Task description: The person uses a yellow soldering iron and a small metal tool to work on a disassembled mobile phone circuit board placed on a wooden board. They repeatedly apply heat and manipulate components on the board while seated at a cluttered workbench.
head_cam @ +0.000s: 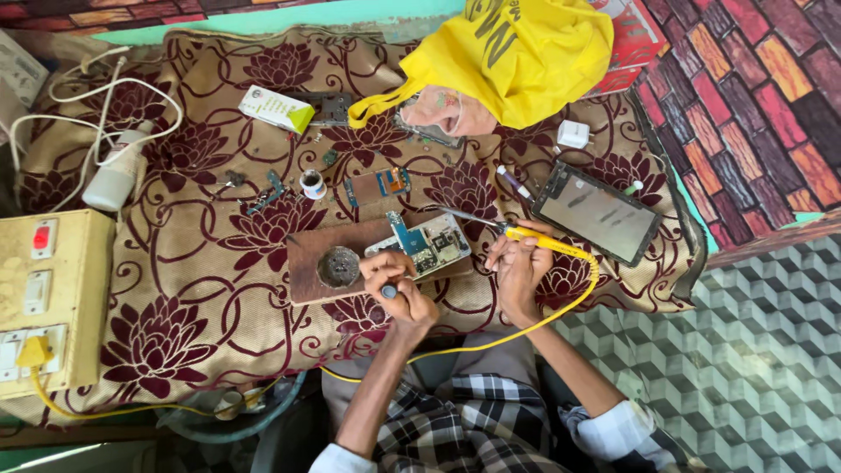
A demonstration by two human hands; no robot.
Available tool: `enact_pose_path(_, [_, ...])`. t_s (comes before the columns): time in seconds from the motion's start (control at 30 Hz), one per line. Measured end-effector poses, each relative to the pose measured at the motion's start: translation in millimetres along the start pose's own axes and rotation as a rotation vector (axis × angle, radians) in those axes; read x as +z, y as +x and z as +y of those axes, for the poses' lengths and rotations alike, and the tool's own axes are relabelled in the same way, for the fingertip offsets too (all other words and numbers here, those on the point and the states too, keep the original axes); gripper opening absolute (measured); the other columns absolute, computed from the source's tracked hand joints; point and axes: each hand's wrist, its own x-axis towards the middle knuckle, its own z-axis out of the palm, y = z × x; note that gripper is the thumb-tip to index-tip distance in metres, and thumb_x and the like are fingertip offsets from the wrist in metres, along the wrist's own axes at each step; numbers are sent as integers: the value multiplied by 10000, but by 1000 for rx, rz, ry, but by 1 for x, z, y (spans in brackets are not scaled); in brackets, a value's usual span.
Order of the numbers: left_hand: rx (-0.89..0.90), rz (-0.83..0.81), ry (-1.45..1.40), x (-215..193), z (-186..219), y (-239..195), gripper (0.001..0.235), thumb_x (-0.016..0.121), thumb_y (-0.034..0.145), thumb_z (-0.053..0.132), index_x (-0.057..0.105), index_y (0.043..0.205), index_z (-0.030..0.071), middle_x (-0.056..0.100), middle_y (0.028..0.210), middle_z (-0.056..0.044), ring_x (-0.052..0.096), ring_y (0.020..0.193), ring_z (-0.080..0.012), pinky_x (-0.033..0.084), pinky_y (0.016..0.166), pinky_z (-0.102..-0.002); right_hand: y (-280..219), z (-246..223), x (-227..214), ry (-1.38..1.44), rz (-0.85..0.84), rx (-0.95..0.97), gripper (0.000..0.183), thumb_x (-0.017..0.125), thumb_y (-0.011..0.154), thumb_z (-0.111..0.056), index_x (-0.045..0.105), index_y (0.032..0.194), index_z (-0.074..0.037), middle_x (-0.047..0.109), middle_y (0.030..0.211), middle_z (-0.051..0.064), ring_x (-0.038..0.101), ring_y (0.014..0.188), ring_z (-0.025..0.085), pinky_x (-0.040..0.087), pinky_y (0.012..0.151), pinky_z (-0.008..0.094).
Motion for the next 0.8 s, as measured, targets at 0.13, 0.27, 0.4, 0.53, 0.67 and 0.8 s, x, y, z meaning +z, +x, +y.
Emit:
enact_pose_path(0.13, [-80,-81,-16,1,-18,7,311,427,1137,375,408,1134,64,427,1051,-88,462,725,-133,394,590,-279,6,-11,-4,-11,-36,-39,296,424,1143,-308,441,1259,-36,593,811,133,576,562,172,498,500,281])
enact_pose_path(0.27, [-164,-112,76,-1,-24,10,363,388,1140,417,409,1130,54,428,1026,-101,462,725,-131,409,595,-279,8,-14,-5,-43,-83,-26,274,424,1144,-310,409,1240,-53,597,807,138,585,562,181,470,501,273])
enact_pose_path(0.4, [-422,-123,-269,-3,-24,19,438,295,1143,530,394,1072,110,472,881,-36,448,703,-111,445,558,-261,6,-3,-6,-25,-156,-79,296,396,1169,-348,433,1184,-55,585,728,114,576,533,177,437,445,268])
enact_pose_path(0.53, [-416,-343,-44,-23,-8,44,500,261,1127,545,435,963,106,583,803,-25,483,763,-137,430,758,-332,1,10,-14,-13,-44,18,309,404,1172,-352,443,1188,-46,544,702,77,549,515,157,442,443,274])
enact_pose_path(0.67, [-275,-493,197,-36,12,76,569,240,1124,505,571,915,91,651,995,-45,479,991,-179,324,960,-407,-3,15,-15,-52,-72,34,324,379,1144,-384,431,1203,-70,560,725,81,554,523,151,431,445,257])
enact_pose_path(0.8, [-302,-526,138,-41,16,87,485,401,1185,434,529,962,24,413,1134,-117,404,1145,-262,317,1084,-424,-6,19,-11,-122,-16,149,315,396,1138,-392,425,1223,-90,567,693,93,538,511,145,373,441,241])
